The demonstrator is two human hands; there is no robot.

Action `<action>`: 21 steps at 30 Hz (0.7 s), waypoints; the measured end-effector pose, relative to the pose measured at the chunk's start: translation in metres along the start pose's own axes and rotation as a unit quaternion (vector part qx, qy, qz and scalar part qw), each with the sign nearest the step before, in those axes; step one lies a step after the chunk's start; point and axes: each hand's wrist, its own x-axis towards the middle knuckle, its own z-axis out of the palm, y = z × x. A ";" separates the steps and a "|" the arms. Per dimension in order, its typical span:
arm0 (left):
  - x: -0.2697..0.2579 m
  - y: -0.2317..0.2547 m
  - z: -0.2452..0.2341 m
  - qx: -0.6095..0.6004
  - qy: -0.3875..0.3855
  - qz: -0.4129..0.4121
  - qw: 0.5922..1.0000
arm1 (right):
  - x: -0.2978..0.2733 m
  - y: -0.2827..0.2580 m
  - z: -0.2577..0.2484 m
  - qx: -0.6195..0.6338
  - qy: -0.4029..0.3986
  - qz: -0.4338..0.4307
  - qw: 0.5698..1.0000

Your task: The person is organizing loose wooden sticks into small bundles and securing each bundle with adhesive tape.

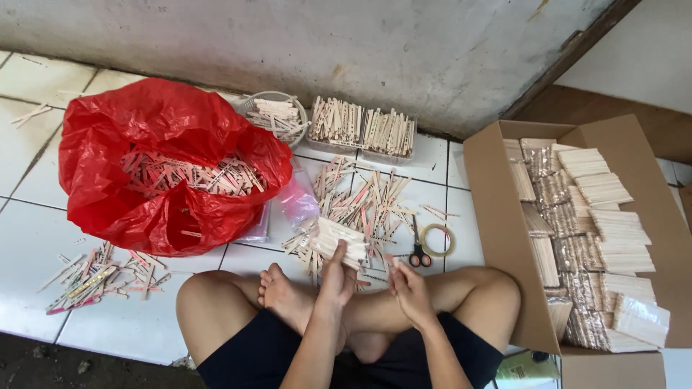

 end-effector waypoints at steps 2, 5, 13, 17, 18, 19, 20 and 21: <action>-0.004 -0.001 0.004 -0.007 0.003 0.001 1.000 | -0.002 0.016 -0.001 -0.003 -0.012 -0.015 1.000; -0.007 -0.003 0.008 -0.009 -0.001 0.003 1.000 | -0.003 0.030 -0.001 -0.020 -0.033 -0.002 0.999; -0.021 0.005 0.024 -0.038 0.011 0.013 0.999 | 0.001 0.034 0.000 -0.029 0.033 -0.070 0.997; -0.036 0.010 0.032 -0.029 0.011 0.009 0.999 | -0.003 0.014 0.000 -0.091 0.049 -0.099 0.990; -0.038 0.011 0.035 -0.024 0.008 0.010 1.000 | -0.003 0.011 0.000 -0.098 0.046 -0.111 0.988; -0.034 0.008 0.033 -0.024 0.007 0.010 1.000 | -0.004 0.007 -0.001 -0.099 0.046 -0.113 0.988; -0.030 0.005 0.031 -0.024 0.006 0.013 1.000 | -0.005 0.003 -0.002 -0.091 0.033 -0.116 0.989; -0.027 0.002 0.027 -0.024 0.008 0.015 1.000 | -0.008 0.000 -0.002 -0.083 0.019 -0.118 0.989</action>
